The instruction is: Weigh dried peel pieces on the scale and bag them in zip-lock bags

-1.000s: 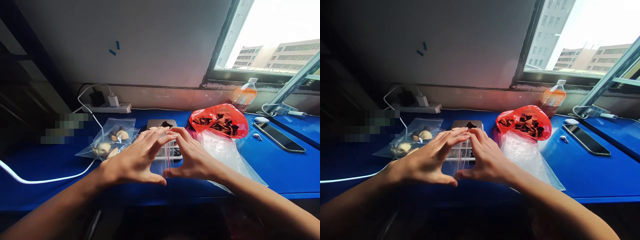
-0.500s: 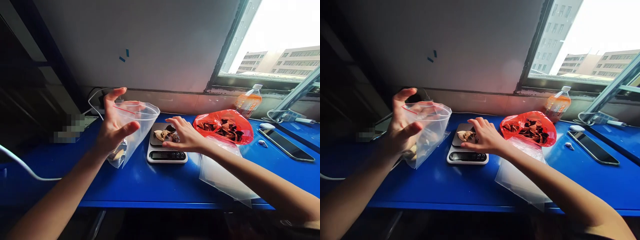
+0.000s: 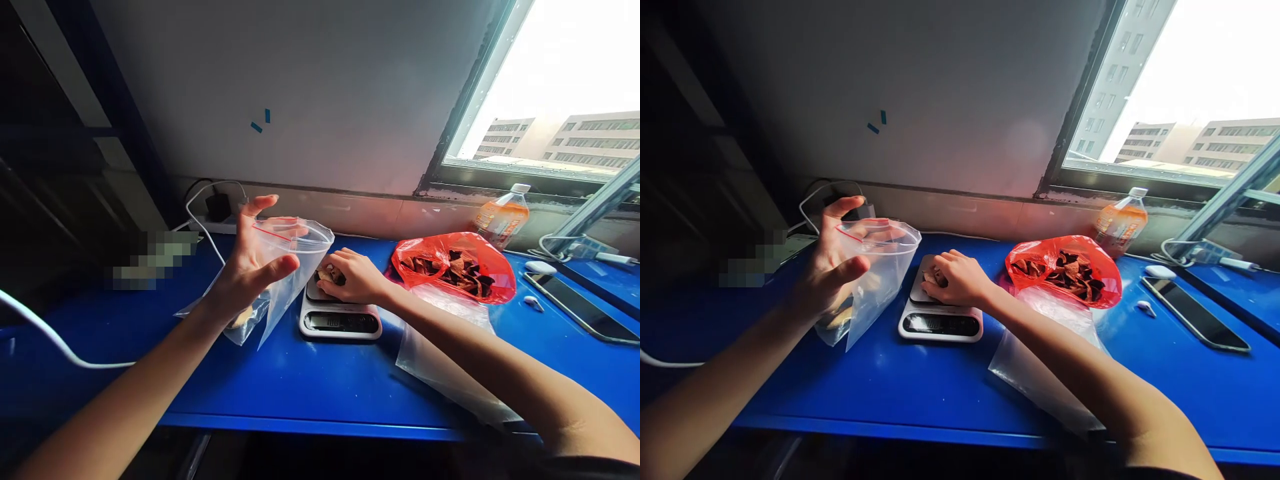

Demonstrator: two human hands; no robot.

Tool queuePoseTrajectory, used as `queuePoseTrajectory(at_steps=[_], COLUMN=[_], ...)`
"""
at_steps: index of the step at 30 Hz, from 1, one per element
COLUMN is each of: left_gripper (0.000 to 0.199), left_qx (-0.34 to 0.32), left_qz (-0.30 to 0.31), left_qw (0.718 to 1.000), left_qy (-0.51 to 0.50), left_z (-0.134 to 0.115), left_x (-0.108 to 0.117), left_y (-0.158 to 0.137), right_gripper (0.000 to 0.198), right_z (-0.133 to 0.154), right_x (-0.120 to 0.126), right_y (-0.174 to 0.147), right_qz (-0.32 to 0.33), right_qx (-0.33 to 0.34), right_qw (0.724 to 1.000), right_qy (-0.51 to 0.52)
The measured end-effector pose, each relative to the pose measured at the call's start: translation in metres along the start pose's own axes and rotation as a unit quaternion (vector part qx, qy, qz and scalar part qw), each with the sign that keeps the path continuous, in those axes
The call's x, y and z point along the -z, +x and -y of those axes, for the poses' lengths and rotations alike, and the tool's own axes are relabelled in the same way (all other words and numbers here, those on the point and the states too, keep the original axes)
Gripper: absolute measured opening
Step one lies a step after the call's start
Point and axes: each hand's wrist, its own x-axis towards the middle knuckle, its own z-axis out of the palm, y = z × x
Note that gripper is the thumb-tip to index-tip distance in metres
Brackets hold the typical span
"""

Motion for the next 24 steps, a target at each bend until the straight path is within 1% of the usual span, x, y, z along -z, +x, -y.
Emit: queuePoseTrajectory(at_steps=[5,9,11,14,16,19,21,22,24], left_gripper=[0.095,0.093,0.092,0.091,0.091,0.091,0.09,0.09,0.089], left_qx=[-0.006,-0.002,-0.002,-0.006,-0.008,-0.011,-0.011,-0.009,-0.006], left_qz=[0.007,0.006,0.007,0.011,0.01,0.007,0.008,0.009,0.011], left_qw=[1.0,1.0,1.0,1.0,1.0,1.0,1.0,1.0,1.0], left_qy=[0.003,0.01,0.008,0.004,0.006,0.003,-0.003,-0.006,-0.009], left_z=[0.005,0.006,0.006,0.007,0.007,0.006,0.006,0.005,0.005], left_x=[0.003,0.004,0.004,0.005,0.004,0.003,0.002,0.002,0.002], left_y=[0.002,0.001,0.001,0.001,0.002,0.002,0.002,0.002,0.002], right_gripper=[0.02,0.019,0.02,0.02,0.019,0.02,0.022,0.023,0.023], right_z=[-0.001,-0.004,-0.005,-0.006,-0.007,-0.011,-0.014,-0.016,-0.019], right_x=[-0.002,-0.004,-0.004,-0.003,0.001,0.01,0.014,0.016,0.015], right_y=[0.0,0.0,0.0,0.001,0.002,0.003,0.002,0.0,-0.005], right_qz=[-0.047,-0.076,-0.09,-0.118,-0.141,-0.175,-0.187,-0.187,-0.171], right_qx=[-0.009,-0.003,-0.002,-0.004,-0.011,-0.024,-0.033,-0.035,-0.028], right_qw=[0.999,0.996,0.995,0.993,0.989,0.976,0.969,0.968,0.975], right_qy=[-0.022,-0.04,-0.034,0.004,0.046,0.125,0.16,0.164,0.141])
